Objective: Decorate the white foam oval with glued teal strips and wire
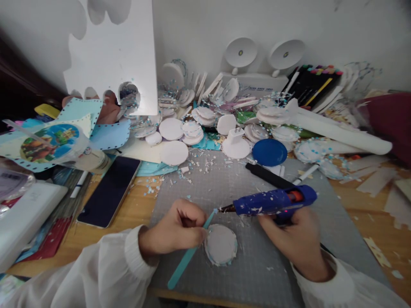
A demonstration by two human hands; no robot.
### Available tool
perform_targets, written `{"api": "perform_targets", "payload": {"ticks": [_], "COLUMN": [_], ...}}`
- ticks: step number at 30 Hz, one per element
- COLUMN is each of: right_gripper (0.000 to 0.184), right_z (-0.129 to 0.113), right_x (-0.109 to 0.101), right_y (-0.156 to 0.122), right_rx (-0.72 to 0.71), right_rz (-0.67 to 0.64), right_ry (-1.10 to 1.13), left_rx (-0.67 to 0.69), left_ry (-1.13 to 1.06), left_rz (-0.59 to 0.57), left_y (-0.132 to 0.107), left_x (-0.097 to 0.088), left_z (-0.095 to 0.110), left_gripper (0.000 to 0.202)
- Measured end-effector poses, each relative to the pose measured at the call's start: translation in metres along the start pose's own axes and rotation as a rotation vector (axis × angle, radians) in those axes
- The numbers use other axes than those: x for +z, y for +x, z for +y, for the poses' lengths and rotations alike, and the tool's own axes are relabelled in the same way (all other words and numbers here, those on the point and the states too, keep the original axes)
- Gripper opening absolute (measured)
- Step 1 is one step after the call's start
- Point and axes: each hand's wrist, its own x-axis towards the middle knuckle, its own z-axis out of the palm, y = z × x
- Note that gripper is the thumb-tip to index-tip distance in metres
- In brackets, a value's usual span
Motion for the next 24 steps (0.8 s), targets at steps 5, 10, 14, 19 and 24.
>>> {"api": "perform_targets", "payload": {"ticks": [5,10,14,19,24], "right_gripper": [0.031,0.032,0.032,0.032,0.025], "right_z": [0.0015,0.0030,0.0004,-0.0015,0.0067], "right_x": [-0.0013,-0.0012,-0.0009,-0.0001,-0.0020], "right_y": [0.0016,0.0011,0.0024,0.0026,0.0005], "right_rx": [-0.040,-0.056,-0.074,-0.136,-0.128], "right_rz": [-0.005,-0.018,0.019,0.072,0.109], "right_ry": [-0.017,-0.040,-0.031,-0.071,-0.189], "left_rx": [-0.018,-0.026,-0.018,-0.018,-0.019], "left_ry": [0.029,0.027,0.035,0.023,0.050], "left_rz": [-0.017,-0.023,-0.016,-0.020,-0.022], "left_y": [0.0003,0.0001,0.0004,-0.0001,-0.0008], "left_x": [-0.0004,-0.0009,-0.0007,-0.0011,-0.0016], "left_z": [0.0001,0.0003,0.0008,-0.0011,-0.0024], "left_gripper": [0.041,0.041,0.040,0.040,0.043]}}
